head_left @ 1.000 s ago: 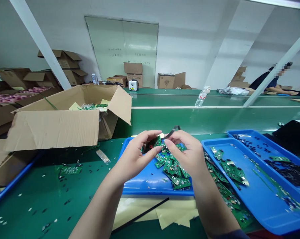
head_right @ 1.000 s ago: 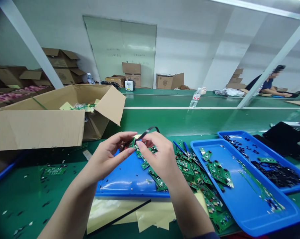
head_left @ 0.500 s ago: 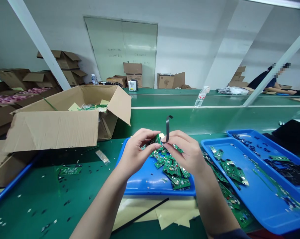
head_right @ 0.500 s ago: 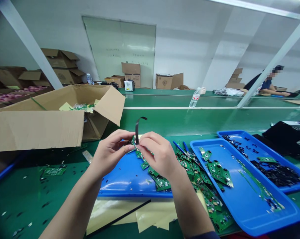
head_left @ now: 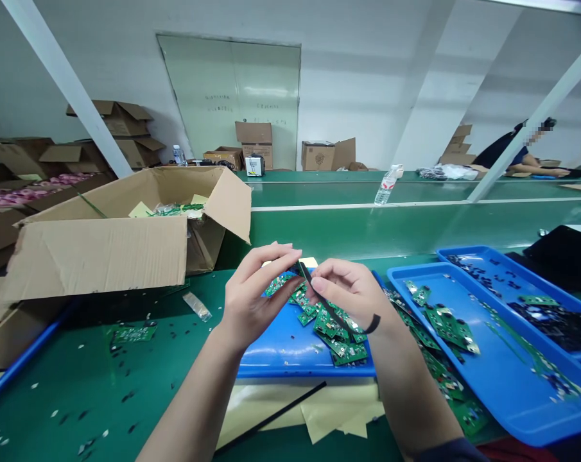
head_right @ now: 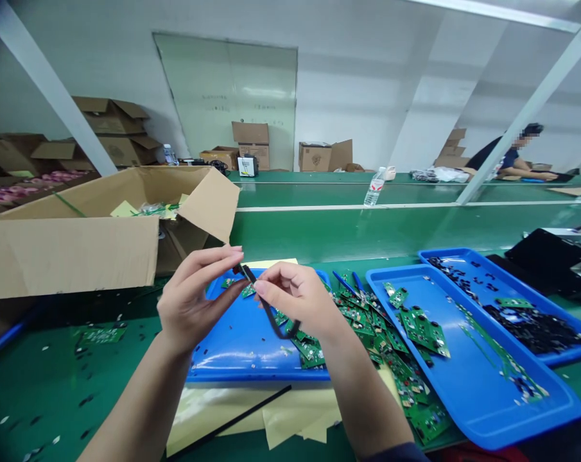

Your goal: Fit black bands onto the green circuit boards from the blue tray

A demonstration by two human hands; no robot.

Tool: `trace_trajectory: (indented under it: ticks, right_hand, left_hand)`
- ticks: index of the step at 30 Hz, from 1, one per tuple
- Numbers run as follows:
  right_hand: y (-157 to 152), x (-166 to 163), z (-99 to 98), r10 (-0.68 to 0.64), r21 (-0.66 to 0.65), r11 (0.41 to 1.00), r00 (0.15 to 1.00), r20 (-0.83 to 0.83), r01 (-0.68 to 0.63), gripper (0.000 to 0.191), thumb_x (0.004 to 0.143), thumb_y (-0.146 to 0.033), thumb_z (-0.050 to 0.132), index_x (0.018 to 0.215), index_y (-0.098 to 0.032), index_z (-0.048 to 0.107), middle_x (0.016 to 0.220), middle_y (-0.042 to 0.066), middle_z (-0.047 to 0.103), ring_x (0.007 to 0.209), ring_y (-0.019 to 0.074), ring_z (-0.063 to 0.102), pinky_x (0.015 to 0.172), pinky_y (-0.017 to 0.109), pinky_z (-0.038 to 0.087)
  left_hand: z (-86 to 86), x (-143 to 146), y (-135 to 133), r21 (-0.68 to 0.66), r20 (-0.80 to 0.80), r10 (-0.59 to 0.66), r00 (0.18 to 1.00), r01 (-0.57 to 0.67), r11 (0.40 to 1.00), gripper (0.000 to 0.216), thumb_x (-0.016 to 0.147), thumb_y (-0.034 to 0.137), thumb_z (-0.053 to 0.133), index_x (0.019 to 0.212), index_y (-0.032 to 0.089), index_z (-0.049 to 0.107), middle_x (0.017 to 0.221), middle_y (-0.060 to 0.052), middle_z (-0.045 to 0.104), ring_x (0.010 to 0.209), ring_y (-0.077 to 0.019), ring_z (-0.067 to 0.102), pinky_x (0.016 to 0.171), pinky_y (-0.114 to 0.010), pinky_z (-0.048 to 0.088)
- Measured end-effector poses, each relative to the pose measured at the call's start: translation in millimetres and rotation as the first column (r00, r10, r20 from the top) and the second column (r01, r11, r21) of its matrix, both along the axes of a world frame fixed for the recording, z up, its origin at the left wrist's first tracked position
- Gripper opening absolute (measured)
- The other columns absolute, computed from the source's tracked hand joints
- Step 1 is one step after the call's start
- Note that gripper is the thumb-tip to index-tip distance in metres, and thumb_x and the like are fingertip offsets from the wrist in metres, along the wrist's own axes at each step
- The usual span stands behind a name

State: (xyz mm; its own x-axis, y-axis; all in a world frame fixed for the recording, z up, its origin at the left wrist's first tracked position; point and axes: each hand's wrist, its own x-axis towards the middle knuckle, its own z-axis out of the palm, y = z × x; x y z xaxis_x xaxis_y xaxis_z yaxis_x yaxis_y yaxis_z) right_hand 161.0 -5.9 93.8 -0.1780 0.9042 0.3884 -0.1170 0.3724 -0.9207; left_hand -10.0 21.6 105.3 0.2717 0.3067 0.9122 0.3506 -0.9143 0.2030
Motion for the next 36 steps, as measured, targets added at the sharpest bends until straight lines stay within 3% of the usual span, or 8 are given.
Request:
trace_trajectory:
  ticks: [3, 6, 10, 13, 19, 25, 31, 36]
  right_hand:
    - [-1.0, -0.4, 2.3, 0.032, -0.009, 0.999, 0.998, -0.063, -0.033, 0.025, 0.077, -0.039, 0.069, 0.070, -0.016, 0.062, 0.060, 0.001, 0.065, 0.054, 0.0105, 0.061, 0.053, 0.022, 0.051]
    - [-0.3, -1.6, 5.7, 0.172, -0.080, 0.980, 0.977, -0.126, -0.183, 0.026, 0.077, -0.038, 0.069, 0.066, -0.016, 0.060, 0.056, -0.001, 0.063, 0.049, 0.0094, 0.059, 0.049, 0.022, 0.050]
    - [3.5, -7.1, 5.8, 0.346, -0.190, 0.898, 0.902, -0.256, -0.398, 0.032, 0.073, -0.040, 0.071, 0.059, -0.016, 0.055, 0.049, -0.003, 0.059, 0.040, 0.0083, 0.054, 0.040, 0.020, 0.045]
    - [5.3, -9.6, 4.7, 0.377, -0.206, 0.877, 0.888, -0.264, -0.434, 0.035, 0.072, -0.043, 0.071, 0.057, -0.016, 0.054, 0.047, -0.003, 0.057, 0.038, 0.0085, 0.052, 0.039, 0.021, 0.045]
    - [3.3, -7.9, 4.7, 0.108, -0.147, 0.981, 0.986, -0.130, -0.126, 0.033, 0.074, -0.043, 0.070, 0.063, -0.017, 0.055, 0.048, -0.003, 0.059, 0.045, 0.0079, 0.055, 0.049, 0.021, 0.048]
    - [2.3, -12.3, 0.2, -0.081, -0.063, 0.996, 0.982, -0.173, 0.071, 0.029, 0.071, -0.041, 0.073, 0.079, -0.019, 0.058, 0.064, -0.003, 0.064, 0.051, 0.0102, 0.062, 0.052, 0.024, 0.053]
    - [-3.8, -9.5, 4.7, -0.156, 0.017, 0.987, 0.986, -0.058, 0.157, 0.048, 0.081, -0.030, 0.065, 0.125, -0.027, 0.046, 0.058, -0.007, 0.060, 0.054, 0.0140, 0.063, 0.055, 0.029, 0.054]
    - [-2.3, -2.7, 4.0, -0.343, 0.273, 0.912, 0.935, 0.091, 0.307, 0.008, 0.085, -0.023, 0.059, 0.092, -0.021, 0.063, 0.074, 0.000, 0.068, 0.060, 0.0124, 0.064, 0.058, 0.026, 0.053]
  left_hand:
    - [0.1, -1.0, 2.8, 0.069, 0.020, 0.006, 1.000, -0.007, 0.998, 0.036, 0.076, 0.012, 0.071, 0.110, 0.023, 0.065, 0.100, -0.004, 0.067, 0.090, -0.0162, 0.066, 0.081, -0.029, 0.057]
    - [-0.9, -1.0, 4.3, 0.044, 0.061, -0.057, 0.996, 0.055, 0.998, 0.037, 0.073, 0.014, 0.074, 0.108, 0.022, 0.067, 0.092, -0.004, 0.067, 0.081, -0.0134, 0.065, 0.073, -0.024, 0.057]
    - [-3.9, -0.8, 5.3, -0.135, 0.158, -0.236, 0.959, 0.258, 0.957, 0.036, 0.073, 0.019, 0.075, 0.108, 0.024, 0.069, 0.087, -0.004, 0.066, 0.077, -0.0140, 0.065, 0.067, -0.025, 0.057]
    - [-4.2, -1.6, 4.7, -0.272, 0.220, -0.345, 0.912, 0.397, 0.877, 0.036, 0.071, 0.019, 0.076, 0.106, 0.026, 0.070, 0.085, -0.004, 0.066, 0.076, -0.0141, 0.065, 0.064, -0.024, 0.057]
    - [-3.1, 1.8, 0.0, -0.420, 0.319, -0.349, 0.881, 0.461, 0.781, 0.034, 0.069, 0.018, 0.077, 0.101, 0.027, 0.073, 0.081, -0.003, 0.065, 0.075, -0.0128, 0.064, 0.065, -0.022, 0.058]
    - [-5.9, 12.6, -1.1, -0.457, 0.477, -0.353, 0.805, 0.570, 0.683, 0.032, 0.073, 0.016, 0.074, 0.103, 0.027, 0.072, 0.087, -0.003, 0.065, 0.084, -0.0141, 0.066, 0.075, -0.025, 0.059]
    - [-13.0, 11.3, 2.9, -0.475, 0.520, -0.337, 0.785, 0.593, 0.650, 0.032, 0.080, 0.023, 0.069, 0.111, 0.028, 0.069, 0.100, -0.005, 0.069, 0.096, -0.0174, 0.065, 0.085, -0.026, 0.052]
    - [-9.9, 5.7, 1.0, -0.555, 0.416, -0.312, 0.854, 0.511, 0.656, 0.031, 0.082, 0.029, 0.066, 0.113, 0.028, 0.068, 0.096, -0.005, 0.069, 0.087, -0.0153, 0.063, 0.076, -0.024, 0.049]
